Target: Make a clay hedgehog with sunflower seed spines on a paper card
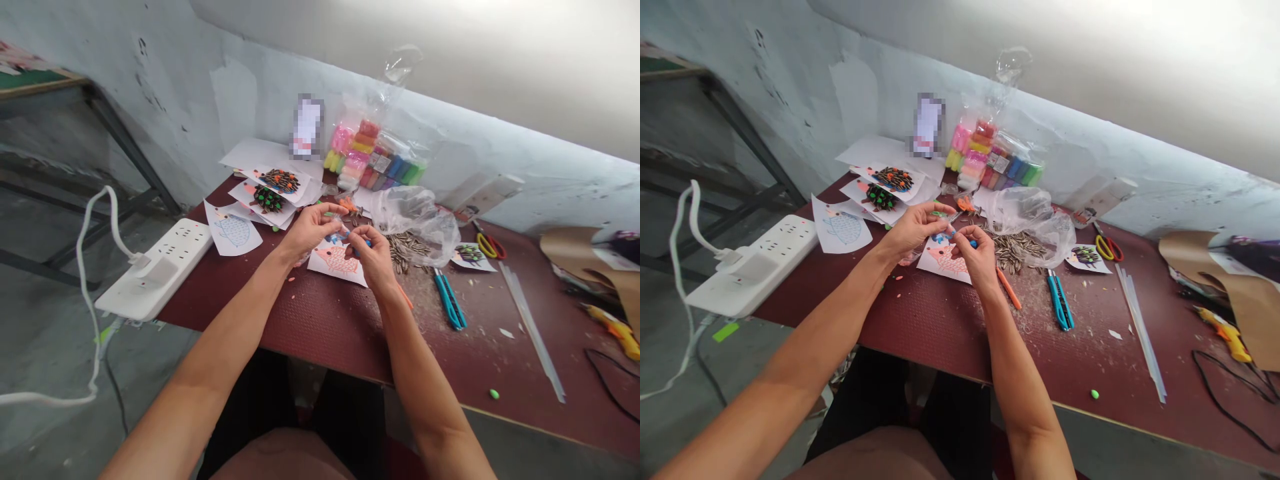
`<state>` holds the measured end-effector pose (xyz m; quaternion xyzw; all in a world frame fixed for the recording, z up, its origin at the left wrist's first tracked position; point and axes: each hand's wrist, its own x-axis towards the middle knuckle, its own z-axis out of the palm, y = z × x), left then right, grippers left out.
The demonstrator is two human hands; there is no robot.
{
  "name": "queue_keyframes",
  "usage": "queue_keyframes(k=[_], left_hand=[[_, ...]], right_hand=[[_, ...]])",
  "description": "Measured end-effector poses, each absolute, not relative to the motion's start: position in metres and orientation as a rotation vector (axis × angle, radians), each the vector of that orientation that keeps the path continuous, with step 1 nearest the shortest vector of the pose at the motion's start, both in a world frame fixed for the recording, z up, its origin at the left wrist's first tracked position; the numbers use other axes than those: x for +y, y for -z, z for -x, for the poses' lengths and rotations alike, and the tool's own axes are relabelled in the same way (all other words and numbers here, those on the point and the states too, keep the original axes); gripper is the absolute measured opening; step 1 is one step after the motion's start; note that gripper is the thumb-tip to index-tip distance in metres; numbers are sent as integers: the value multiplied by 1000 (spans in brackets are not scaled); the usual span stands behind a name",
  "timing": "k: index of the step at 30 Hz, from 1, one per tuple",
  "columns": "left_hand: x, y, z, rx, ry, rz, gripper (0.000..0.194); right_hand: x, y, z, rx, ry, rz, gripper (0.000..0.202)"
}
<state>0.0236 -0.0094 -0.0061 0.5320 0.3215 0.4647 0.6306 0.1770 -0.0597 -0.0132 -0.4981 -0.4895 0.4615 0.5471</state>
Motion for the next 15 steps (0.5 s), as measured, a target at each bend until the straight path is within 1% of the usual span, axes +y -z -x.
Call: queue_keyframes(k=[4, 8, 12, 15], left_hand=[[-8, 8, -23, 745, -1051, -1256, 37], [-10, 8, -20, 803, -1067, -1376, 46], [-13, 4, -18, 800, -1033, -1432, 57], [-15, 2, -20, 892, -1023, -1445, 53]], right_hand=[[-60, 9, -178, -1195, -1048, 1199, 31], [-62, 7, -180, -1332, -914, 1298, 26], [-63, 10, -182, -1479, -639, 1413, 20], [-65, 13, -179, -1575, -426, 1483, 13]])
